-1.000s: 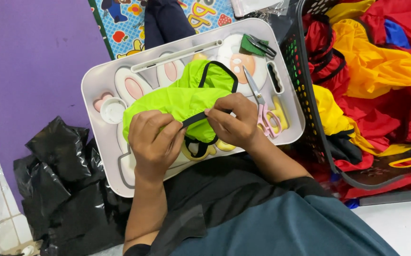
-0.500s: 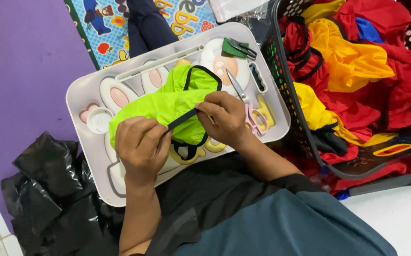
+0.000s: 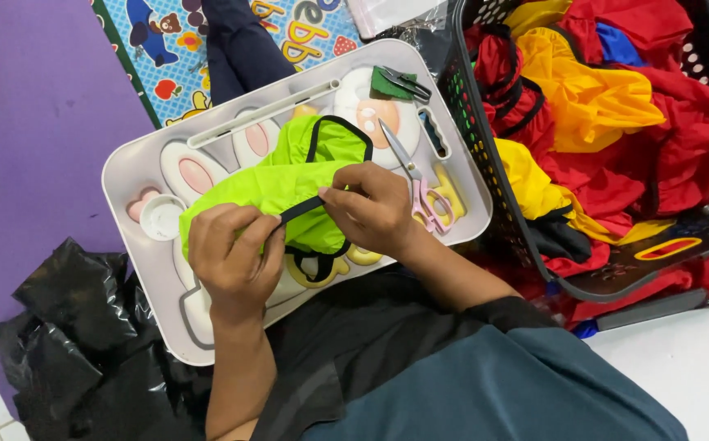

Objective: Trimming excess material from a green fabric item using scissors on a small tray.

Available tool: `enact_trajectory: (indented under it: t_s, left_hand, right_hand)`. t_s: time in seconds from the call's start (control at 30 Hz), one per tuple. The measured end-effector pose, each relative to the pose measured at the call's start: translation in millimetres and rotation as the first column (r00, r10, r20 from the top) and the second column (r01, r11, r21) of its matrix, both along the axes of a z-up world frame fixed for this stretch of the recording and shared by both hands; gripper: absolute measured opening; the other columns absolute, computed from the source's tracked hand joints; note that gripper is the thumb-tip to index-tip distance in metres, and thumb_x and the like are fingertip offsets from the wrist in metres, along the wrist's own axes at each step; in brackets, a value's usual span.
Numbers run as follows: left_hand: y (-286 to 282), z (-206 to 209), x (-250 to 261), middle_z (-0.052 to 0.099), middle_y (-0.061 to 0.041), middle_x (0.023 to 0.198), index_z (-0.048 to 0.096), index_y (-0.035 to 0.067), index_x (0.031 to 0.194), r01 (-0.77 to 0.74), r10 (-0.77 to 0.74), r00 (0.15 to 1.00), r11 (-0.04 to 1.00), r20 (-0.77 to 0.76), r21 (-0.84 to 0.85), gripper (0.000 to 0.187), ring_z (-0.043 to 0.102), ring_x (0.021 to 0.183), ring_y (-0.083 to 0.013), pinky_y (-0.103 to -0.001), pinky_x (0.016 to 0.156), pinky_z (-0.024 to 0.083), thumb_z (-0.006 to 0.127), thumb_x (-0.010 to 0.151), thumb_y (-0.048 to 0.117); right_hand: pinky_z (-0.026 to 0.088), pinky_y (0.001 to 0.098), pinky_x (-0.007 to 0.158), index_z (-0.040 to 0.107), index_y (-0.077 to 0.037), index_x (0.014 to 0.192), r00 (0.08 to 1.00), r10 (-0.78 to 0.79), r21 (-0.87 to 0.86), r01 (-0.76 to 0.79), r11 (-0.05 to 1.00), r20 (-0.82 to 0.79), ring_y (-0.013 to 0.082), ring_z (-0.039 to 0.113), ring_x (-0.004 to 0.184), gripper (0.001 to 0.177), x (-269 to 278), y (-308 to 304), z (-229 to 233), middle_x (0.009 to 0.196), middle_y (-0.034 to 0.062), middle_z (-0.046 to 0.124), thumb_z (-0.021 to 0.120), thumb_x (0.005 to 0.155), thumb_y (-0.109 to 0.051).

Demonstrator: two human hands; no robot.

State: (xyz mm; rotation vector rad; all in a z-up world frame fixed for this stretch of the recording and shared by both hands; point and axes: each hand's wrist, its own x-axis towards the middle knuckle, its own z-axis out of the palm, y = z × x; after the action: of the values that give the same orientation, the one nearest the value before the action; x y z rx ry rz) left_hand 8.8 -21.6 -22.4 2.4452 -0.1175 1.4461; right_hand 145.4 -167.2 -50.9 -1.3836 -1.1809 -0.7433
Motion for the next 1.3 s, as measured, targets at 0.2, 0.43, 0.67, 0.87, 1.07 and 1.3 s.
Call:
enact_trajectory:
  t_s: [0.2,0.43,0.67,0.87,1.07,1.3]
  left_hand:
    - [10,-1,-3,0.068,-0.01,0.081,0.078,0.008,0.08,0.006,-0.009,0.997,0.999,0.073,0.036,0.014,0.06,0.07,-0.0315,-0.046,0.068,0.051,0.083,0.089,-0.002]
    - [31,3,-25,0.057,-0.009,0.074,0.08,0.005,0.077,-0.125,0.096,0.974,0.983,0.208,0.135,0.019,0.054,0.068,-0.0307,-0.048,0.065,0.052,0.09,0.089,-0.006]
    - [30,14,-56,0.057,-0.017,0.083,0.077,-0.006,0.086,-0.231,0.228,0.954,0.973,0.195,-0.008,0.019,0.057,0.068,-0.0323,-0.046,0.062,0.049,0.081,0.08,-0.024]
    - [20,31,-77,0.056,-0.022,0.099,0.067,-0.008,0.091,-0.323,0.326,0.943,0.945,0.067,-0.055,0.034,0.061,0.074,-0.0327,-0.042,0.067,0.05,0.074,0.077,-0.039]
    - [6,34,-56,0.059,-0.016,0.089,0.075,-0.003,0.09,-0.23,0.23,0.973,0.972,-0.013,-0.054,0.029,0.056,0.071,-0.0279,-0.04,0.063,0.045,0.081,0.073,-0.026]
    - [-12,47,-33,0.064,-0.012,0.089,0.075,-0.003,0.087,-0.175,0.168,0.967,0.984,-0.192,-0.022,0.019,0.059,0.074,-0.0264,-0.04,0.067,0.05,0.09,0.082,-0.014]
  right_hand:
    - [0.045,0.035,0.045,0.077,-0.005,0.084,0.995,-0.015,0.045,0.011,0.999,0.097,0.0231,0.049,0.049,0.009,0,5,-5,0.08,0.0141,0.067,0.078,0.084,0.004]
    - [0.044,0.0333,0.042,0.079,-0.004,0.088,0.998,-0.044,0.009,0.044,0.999,0.053,0.0209,0.05,0.045,0.011,4,3,-3,0.083,0.0142,0.068,0.079,0.083,0.006]
    - [0.044,0.0318,0.05,0.068,-0.004,0.105,0.964,-0.082,-0.372,-0.019,0.928,-0.254,0.0174,0.051,0.052,0.023,4,-4,-5,0.083,0.0057,0.061,0.075,0.084,0.003]
    - [0.047,0.0303,0.065,0.063,0.001,0.108,0.915,-0.046,-0.426,-0.142,0.894,-0.401,0.0196,0.056,0.07,0.025,8,3,15,0.089,0.0084,0.061,0.069,0.085,0.01]
    - [0.052,0.0371,0.077,0.064,-0.005,0.125,0.988,-0.054,-0.549,-0.035,0.835,-0.145,0.0289,0.063,0.092,0.053,-9,-8,55,0.112,0.0125,0.062,0.087,0.077,-0.005]
    - [0.053,0.0403,0.072,0.069,0.003,0.092,0.98,0.186,-0.334,-0.201,0.921,-0.075,0.0306,0.065,0.08,0.014,-15,2,68,0.096,0.0141,0.065,0.08,0.083,0.004]
